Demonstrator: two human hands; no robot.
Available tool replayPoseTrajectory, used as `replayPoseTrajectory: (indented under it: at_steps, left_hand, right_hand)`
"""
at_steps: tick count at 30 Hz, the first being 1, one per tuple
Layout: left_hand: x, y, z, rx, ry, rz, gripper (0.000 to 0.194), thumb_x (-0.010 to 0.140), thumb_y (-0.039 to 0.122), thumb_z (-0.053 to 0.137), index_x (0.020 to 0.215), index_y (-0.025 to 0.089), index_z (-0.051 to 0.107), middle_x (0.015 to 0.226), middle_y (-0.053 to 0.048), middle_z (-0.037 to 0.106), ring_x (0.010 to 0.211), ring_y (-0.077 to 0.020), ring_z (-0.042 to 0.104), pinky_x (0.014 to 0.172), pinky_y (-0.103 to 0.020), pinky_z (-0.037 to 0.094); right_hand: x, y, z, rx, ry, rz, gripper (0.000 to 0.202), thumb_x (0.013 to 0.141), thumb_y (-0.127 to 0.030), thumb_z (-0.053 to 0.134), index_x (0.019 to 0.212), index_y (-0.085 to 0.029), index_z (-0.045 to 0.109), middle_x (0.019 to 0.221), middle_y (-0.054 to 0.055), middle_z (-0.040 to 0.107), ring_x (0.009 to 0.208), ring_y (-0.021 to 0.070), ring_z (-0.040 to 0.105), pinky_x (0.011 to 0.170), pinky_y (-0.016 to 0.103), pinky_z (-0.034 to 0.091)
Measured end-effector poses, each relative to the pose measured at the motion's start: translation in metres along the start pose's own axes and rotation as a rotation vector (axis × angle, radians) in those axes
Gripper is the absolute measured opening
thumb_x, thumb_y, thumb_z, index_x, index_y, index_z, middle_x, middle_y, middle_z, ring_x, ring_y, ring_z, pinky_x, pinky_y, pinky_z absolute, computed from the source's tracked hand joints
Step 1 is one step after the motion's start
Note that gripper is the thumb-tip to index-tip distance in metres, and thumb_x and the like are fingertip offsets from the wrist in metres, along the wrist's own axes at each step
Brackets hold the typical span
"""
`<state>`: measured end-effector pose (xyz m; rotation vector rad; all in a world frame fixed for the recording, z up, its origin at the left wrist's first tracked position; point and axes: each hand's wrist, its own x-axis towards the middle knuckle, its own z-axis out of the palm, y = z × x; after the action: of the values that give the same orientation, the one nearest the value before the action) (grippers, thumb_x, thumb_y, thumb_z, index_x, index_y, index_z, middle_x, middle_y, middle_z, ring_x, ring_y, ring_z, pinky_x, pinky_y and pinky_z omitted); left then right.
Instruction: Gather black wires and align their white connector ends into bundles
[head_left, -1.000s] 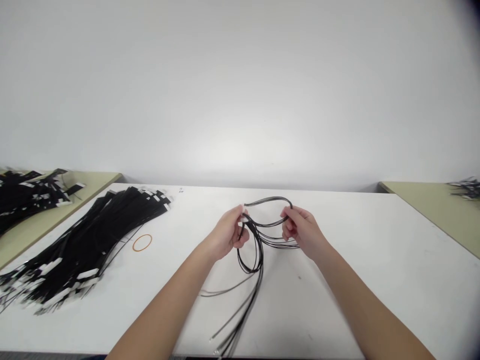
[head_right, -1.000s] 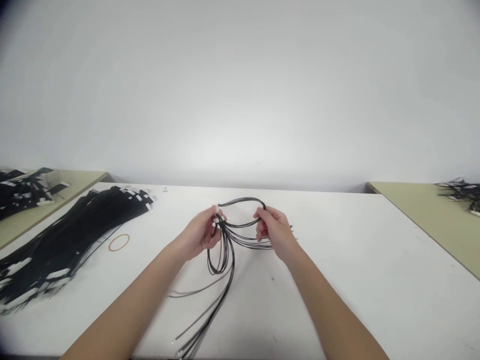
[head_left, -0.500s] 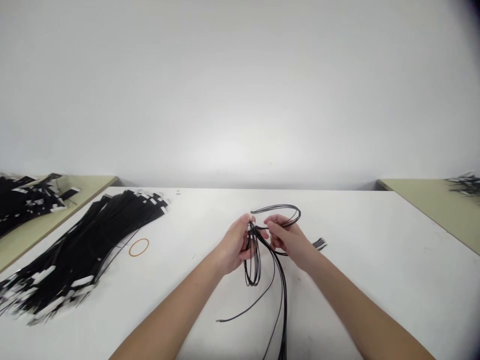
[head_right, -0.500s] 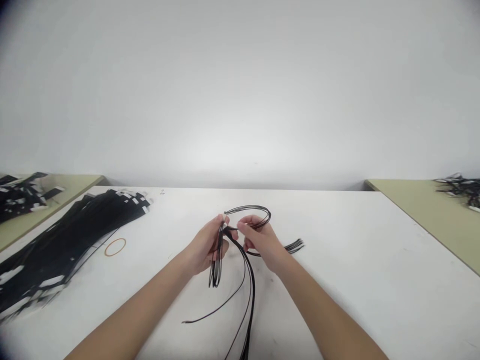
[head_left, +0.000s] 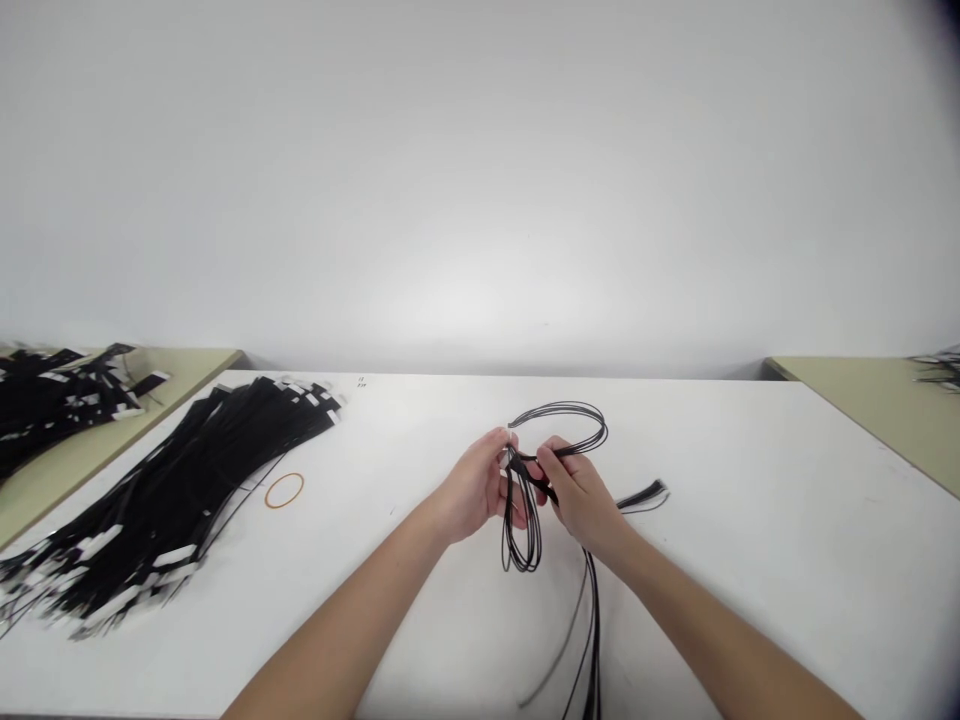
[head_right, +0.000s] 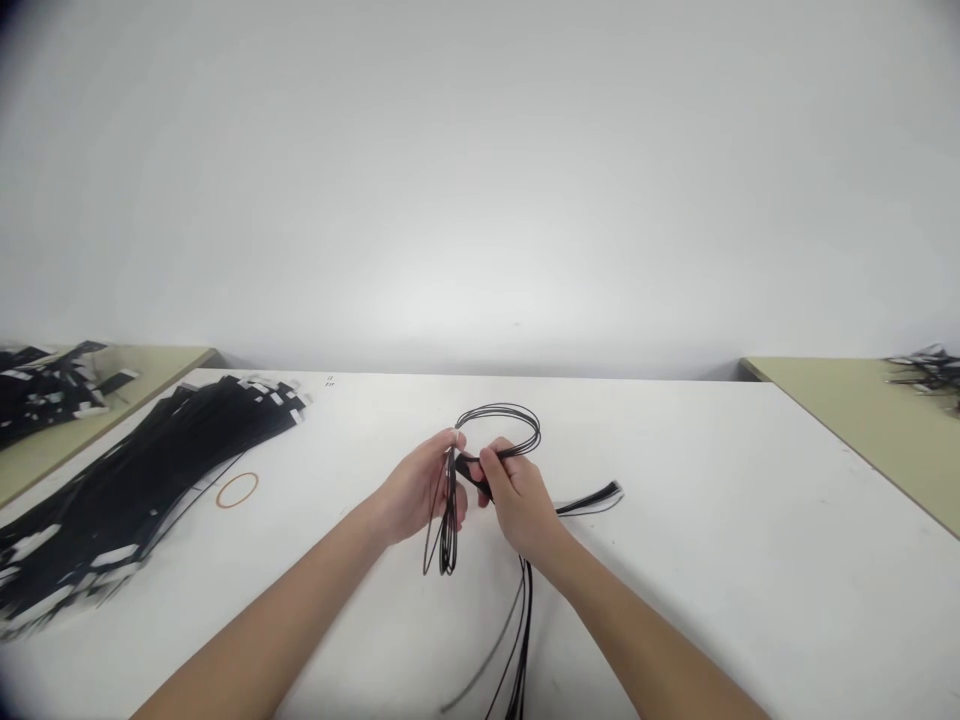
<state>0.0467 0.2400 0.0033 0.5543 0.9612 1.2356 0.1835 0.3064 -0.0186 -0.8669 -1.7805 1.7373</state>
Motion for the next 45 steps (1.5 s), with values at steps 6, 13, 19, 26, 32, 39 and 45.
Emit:
replayPoseTrajectory:
  at_steps: [6,13,19,26,32,39,45]
  left_hand:
    - [0.002,0.0,-0.004,0.095,0.028,-0.135,0.033,0.081,0.051,0.044,0.083,0.019,0.045,0.056,0.0,0.05,0.046,-0.0196,0.058,0.043,-0.027,0.044]
    - [0.004,-0.003,-0.004,0.069,0.129,-0.038,0.032,0.086,0.051,0.04,0.084,0.02,0.044,0.057,0.004,0.05,0.031,-0.007,0.04,0.035,-0.02,0.034]
    - [0.003,-0.001,-0.004,0.041,0.118,0.008,0.031,0.086,0.051,0.04,0.084,0.019,0.042,0.06,0.005,0.048,0.03,-0.0076,0.041,0.033,-0.021,0.034]
    - [0.003,-0.006,-0.006,0.001,0.029,0.055,0.036,0.085,0.055,0.04,0.092,0.02,0.041,0.064,0.004,0.05,0.031,-0.0071,0.041,0.031,-0.019,0.033]
    - [0.001,-0.006,-0.003,0.091,0.003,0.085,0.038,0.087,0.057,0.035,0.086,0.02,0.041,0.067,0.002,0.053,0.035,-0.0104,0.049,0.031,-0.02,0.035]
    - [0.003,-0.009,-0.004,0.131,0.118,0.102,0.039,0.086,0.058,0.036,0.088,0.02,0.042,0.071,0.002,0.055,0.034,-0.008,0.045,0.033,-0.02,0.036]
    - [0.005,-0.009,-0.005,0.077,0.143,0.068,0.036,0.085,0.057,0.038,0.085,0.021,0.042,0.066,0.005,0.047,0.033,-0.008,0.044,0.033,-0.021,0.037]
  right_hand:
    - [-0.007,-0.006,0.0,-0.05,-0.294,-0.02,0.029,0.09,-0.046,0.044,0.078,-0.019,0.046,0.066,0.001,0.056,0.054,0.0108,0.047,0.052,0.024,0.036]
    - [-0.01,-0.012,0.0,-0.212,-0.168,-0.063,0.023,0.088,-0.039,0.048,0.082,-0.018,0.055,0.074,0.003,0.062,0.067,0.0138,0.054,0.058,0.025,0.039]
    - [-0.009,-0.014,-0.006,-0.213,-0.148,-0.026,0.025,0.085,-0.039,0.051,0.09,-0.018,0.064,0.087,0.004,0.066,0.077,0.016,0.058,0.067,0.027,0.044]
    - [-0.016,-0.025,-0.008,-0.304,-0.165,-0.084,0.023,0.085,-0.033,0.051,0.088,-0.018,0.068,0.086,0.004,0.067,0.071,0.0134,0.057,0.065,0.025,0.045]
    - [-0.018,-0.026,-0.005,-0.354,-0.206,-0.084,0.028,0.088,-0.034,0.045,0.078,-0.015,0.063,0.067,0.003,0.061,0.058,0.0115,0.05,0.053,0.023,0.039]
    - [-0.017,-0.001,0.006,-0.704,0.047,-0.442,0.02,0.09,-0.019,0.038,0.088,-0.017,0.059,0.089,0.006,0.062,0.085,0.0192,0.054,0.075,0.034,0.043]
    - [-0.016,0.006,0.007,-0.874,0.182,-0.6,0.023,0.093,-0.021,0.035,0.091,-0.014,0.057,0.089,0.01,0.06,0.084,0.0207,0.053,0.076,0.037,0.041]
